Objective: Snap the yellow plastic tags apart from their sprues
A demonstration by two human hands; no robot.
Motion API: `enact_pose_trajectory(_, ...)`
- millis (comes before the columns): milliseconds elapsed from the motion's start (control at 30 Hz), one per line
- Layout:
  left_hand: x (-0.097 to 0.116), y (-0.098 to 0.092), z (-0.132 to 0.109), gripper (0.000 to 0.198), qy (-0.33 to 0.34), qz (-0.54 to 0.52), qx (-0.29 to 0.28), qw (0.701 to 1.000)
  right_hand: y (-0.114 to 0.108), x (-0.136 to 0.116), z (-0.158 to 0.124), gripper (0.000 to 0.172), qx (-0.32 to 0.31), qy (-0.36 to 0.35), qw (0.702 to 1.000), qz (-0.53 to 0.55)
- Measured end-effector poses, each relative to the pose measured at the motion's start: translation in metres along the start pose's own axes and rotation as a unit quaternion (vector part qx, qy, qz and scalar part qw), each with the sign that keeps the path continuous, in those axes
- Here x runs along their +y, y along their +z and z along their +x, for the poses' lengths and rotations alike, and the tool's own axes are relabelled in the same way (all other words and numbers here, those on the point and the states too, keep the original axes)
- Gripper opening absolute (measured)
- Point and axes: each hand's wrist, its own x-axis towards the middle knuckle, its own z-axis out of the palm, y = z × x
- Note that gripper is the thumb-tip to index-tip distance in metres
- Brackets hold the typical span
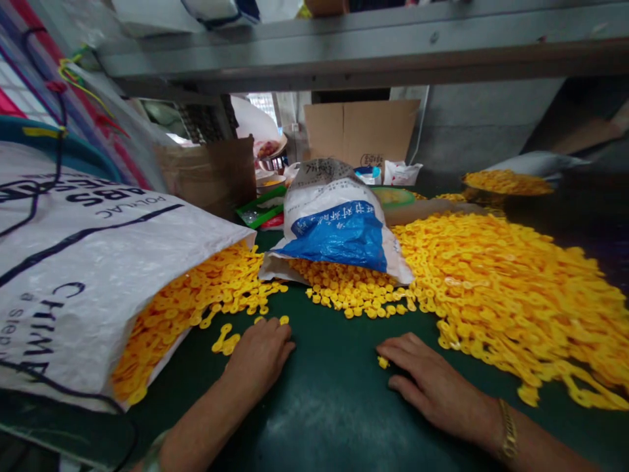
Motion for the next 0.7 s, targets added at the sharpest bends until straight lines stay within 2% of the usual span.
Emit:
enact_pose_trajectory(67, 0.0, -0.002, -0.002, 0.013, 0.032, -0.031, -0.016, 0.999, -0.004, 0.006, -0.003, 0.035, 0.012, -0.007, 1.0, -0.015)
enact_pose_trajectory(133, -0.004, -0.005, -0.003, 0.011, 0.05, -0.078, -0.027, 0.995, -0.009, 0.018, -0.012, 0.032, 0.054, 0.014, 0.996, -0.07)
enact_pose_trajectory(200, -0.007, -0.008, -0.004, 0.01, 0.048, -0.115, -0.017, 0.992, -0.012, 0.03, -0.022, 0.029, 0.093, 0.046, 0.986, -0.131)
enact_pose_trajectory(267, -0.004, -0.009, -0.004, 0.01, 0.036, -0.155, 0.004, 0.987, -0.012, 0.034, -0.026, 0.027, 0.081, 0.055, 0.985, -0.142)
enact_pose_trajectory(400, 0.018, -0.004, 0.0, 0.011, 0.037, -0.259, 0.027, 0.965, -0.004, 0.01, -0.015, 0.028, 0.018, 0.035, 0.993, -0.11)
enact_pose_trajectory(500, 0.036, 0.001, 0.001, 0.013, 0.055, -0.222, 0.029, 0.973, 0.003, -0.007, 0.0, 0.029, 0.006, 0.014, 0.994, -0.105)
enact_pose_trajectory(600, 0.049, 0.002, 0.0, 0.018, 0.086, -0.173, 0.044, 0.98, 0.007, -0.009, 0.007, 0.024, 0.002, 0.008, 0.996, -0.094)
enact_pose_trajectory(700, 0.066, 0.003, 0.002, 0.029, 0.145, -0.191, 0.041, 0.97, 0.009, -0.008, 0.006, 0.019, 0.011, 0.013, 0.997, -0.07)
